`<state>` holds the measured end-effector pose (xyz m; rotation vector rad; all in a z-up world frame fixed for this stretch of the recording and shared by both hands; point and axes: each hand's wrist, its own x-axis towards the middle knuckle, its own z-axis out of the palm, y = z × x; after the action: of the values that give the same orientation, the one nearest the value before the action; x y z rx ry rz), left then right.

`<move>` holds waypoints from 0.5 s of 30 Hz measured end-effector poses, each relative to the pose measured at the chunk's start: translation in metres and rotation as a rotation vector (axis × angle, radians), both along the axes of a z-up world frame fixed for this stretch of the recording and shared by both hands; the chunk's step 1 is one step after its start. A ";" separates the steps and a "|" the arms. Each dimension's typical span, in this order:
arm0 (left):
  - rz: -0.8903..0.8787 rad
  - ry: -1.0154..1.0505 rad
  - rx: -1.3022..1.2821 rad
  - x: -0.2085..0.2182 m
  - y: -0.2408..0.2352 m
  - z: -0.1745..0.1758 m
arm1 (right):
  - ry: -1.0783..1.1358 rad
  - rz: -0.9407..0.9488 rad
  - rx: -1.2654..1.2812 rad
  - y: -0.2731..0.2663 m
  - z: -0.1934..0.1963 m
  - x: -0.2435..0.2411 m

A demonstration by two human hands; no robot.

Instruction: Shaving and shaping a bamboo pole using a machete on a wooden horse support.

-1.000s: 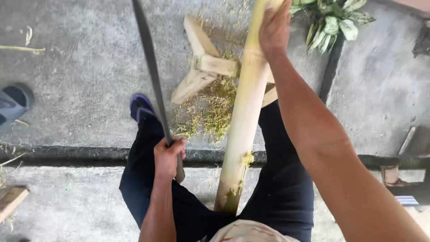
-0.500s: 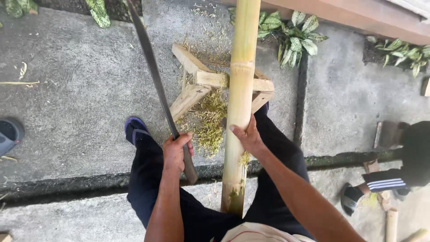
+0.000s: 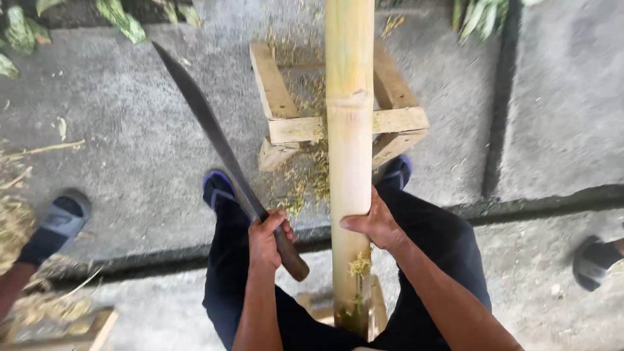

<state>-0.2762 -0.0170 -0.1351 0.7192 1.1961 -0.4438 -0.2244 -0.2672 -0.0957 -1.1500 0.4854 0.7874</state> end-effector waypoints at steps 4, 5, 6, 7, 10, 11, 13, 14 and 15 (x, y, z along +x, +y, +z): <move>-0.078 0.021 0.034 -0.003 -0.002 -0.018 | -0.019 0.068 -0.391 0.032 0.027 0.020; -0.092 0.045 0.044 -0.005 -0.004 -0.019 | -0.016 0.148 -0.603 0.038 0.036 0.029; -0.106 0.069 0.054 -0.008 -0.006 -0.020 | -0.008 0.230 -0.815 0.045 0.044 0.037; -0.127 0.073 0.056 -0.003 -0.005 -0.020 | 0.004 0.211 -0.812 0.045 0.046 0.046; -0.198 0.115 0.063 0.004 0.001 -0.026 | 0.044 0.234 -0.747 0.047 0.047 0.066; -0.246 0.077 0.070 0.006 0.004 -0.030 | 0.038 0.266 -0.812 0.047 0.047 0.073; -0.299 0.061 0.081 -0.002 0.009 -0.024 | 0.052 0.305 -0.867 0.050 0.053 0.079; -0.316 0.050 0.085 -0.011 0.013 -0.012 | 0.077 0.283 -0.859 0.052 0.060 0.079; -0.333 -0.026 0.084 0.004 0.012 -0.020 | 0.047 0.233 -0.873 0.053 0.058 0.094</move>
<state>-0.2726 -0.0050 -0.1552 0.9997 1.0780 -0.6607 -0.1301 -0.2140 -0.0375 -2.0253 0.7796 0.8216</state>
